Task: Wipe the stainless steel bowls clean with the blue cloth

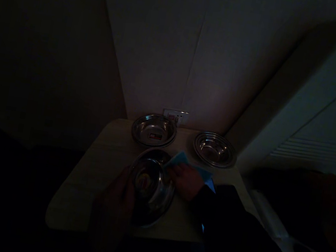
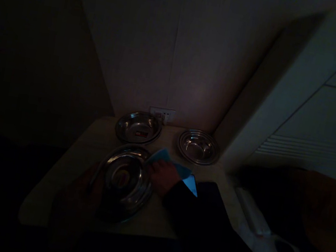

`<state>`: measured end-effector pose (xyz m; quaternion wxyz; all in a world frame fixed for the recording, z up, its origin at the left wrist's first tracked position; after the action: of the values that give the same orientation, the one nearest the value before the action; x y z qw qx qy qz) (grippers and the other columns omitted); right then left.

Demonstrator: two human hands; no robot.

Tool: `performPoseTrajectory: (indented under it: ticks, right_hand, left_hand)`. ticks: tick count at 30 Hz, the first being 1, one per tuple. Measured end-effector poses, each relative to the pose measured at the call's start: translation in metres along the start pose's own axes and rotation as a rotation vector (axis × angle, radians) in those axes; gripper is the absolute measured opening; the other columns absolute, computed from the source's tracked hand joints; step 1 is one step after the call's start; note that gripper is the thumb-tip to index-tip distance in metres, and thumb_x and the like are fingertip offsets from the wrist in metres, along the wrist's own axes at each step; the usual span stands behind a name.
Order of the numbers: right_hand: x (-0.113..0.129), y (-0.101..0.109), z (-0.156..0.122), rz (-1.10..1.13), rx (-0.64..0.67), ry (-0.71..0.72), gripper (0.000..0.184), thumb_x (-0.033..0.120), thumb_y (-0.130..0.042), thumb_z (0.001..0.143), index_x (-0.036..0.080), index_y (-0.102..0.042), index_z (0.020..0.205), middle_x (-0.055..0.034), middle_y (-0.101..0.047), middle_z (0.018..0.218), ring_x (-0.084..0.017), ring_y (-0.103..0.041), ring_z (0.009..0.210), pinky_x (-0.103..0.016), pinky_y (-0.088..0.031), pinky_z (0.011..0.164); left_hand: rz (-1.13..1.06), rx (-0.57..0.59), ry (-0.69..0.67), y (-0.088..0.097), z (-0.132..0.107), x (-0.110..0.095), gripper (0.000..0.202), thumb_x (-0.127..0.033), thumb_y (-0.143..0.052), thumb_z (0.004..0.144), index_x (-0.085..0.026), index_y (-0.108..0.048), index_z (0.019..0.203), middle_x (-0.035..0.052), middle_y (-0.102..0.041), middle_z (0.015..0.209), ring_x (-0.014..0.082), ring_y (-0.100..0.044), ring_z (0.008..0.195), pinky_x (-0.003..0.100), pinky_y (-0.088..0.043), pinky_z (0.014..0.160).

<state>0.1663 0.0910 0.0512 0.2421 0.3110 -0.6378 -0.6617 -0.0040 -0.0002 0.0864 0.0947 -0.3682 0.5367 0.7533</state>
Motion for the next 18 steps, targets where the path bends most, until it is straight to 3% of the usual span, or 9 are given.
performPoseTrajectory:
  ticks: [4,8,12,18]
  right_hand:
    - [0.0048,-0.0010,-0.0024,0.014,0.033,-0.009,0.022,0.017,-0.046,0.090,0.017,-0.059,0.108,-0.0084,-0.064,0.093,-0.022,-0.056,0.088,-0.033,-0.043,0.071]
    - [0.0060,0.0004,-0.0014,0.017,0.022,-0.073,0.029,0.018,-0.040,0.092,0.015,-0.053,0.117,-0.0115,-0.063,0.099,-0.024,-0.055,0.094,-0.036,-0.043,0.074]
    - [0.0098,-0.0002,-0.0028,0.039,0.058,-0.082,0.024,0.016,-0.041,0.091,0.015,-0.057,0.110,-0.0105,-0.064,0.095,-0.023,-0.057,0.090,-0.035,-0.045,0.073]
    - [0.0099,0.0022,-0.0021,0.059,0.056,-0.125,0.028,0.017,-0.036,0.093,0.016,-0.053,0.115,-0.0121,-0.063,0.101,-0.025,-0.056,0.095,-0.037,-0.046,0.074]
  left_hand:
    - [0.008,-0.031,-0.063,-0.0020,-0.0004,-0.0009,0.033,-0.025,-0.043,0.086,-0.019,-0.063,0.111,0.0064,-0.070,0.102,0.0177,-0.067,0.089,0.023,-0.051,0.075]
    - [0.053,-0.041,-0.058,-0.0039,-0.0015,0.0012,0.033,-0.024,-0.044,0.086,-0.019,-0.063,0.112,0.0064,-0.071,0.100,0.0173,-0.067,0.086,0.023,-0.050,0.072]
    - [0.078,-0.038,-0.055,-0.0045,-0.0033,0.0021,0.034,-0.026,-0.044,0.086,-0.020,-0.062,0.114,0.0057,-0.071,0.100,0.0157,-0.067,0.083,0.020,-0.049,0.067]
    - [0.088,-0.005,-0.046,-0.0023,-0.0026,-0.0045,0.034,-0.025,-0.041,0.087,-0.020,-0.061,0.114,0.0063,-0.070,0.102,0.0165,-0.067,0.084,0.022,-0.049,0.068]
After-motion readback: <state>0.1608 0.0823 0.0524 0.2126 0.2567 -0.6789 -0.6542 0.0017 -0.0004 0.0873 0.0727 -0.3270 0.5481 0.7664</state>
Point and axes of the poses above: each hand's wrist, its own z-axis towards the middle knuckle, its own y-axis out of the back of the hand, x = y × z, the point moved 1 cm from there along z, towards the middle knuckle
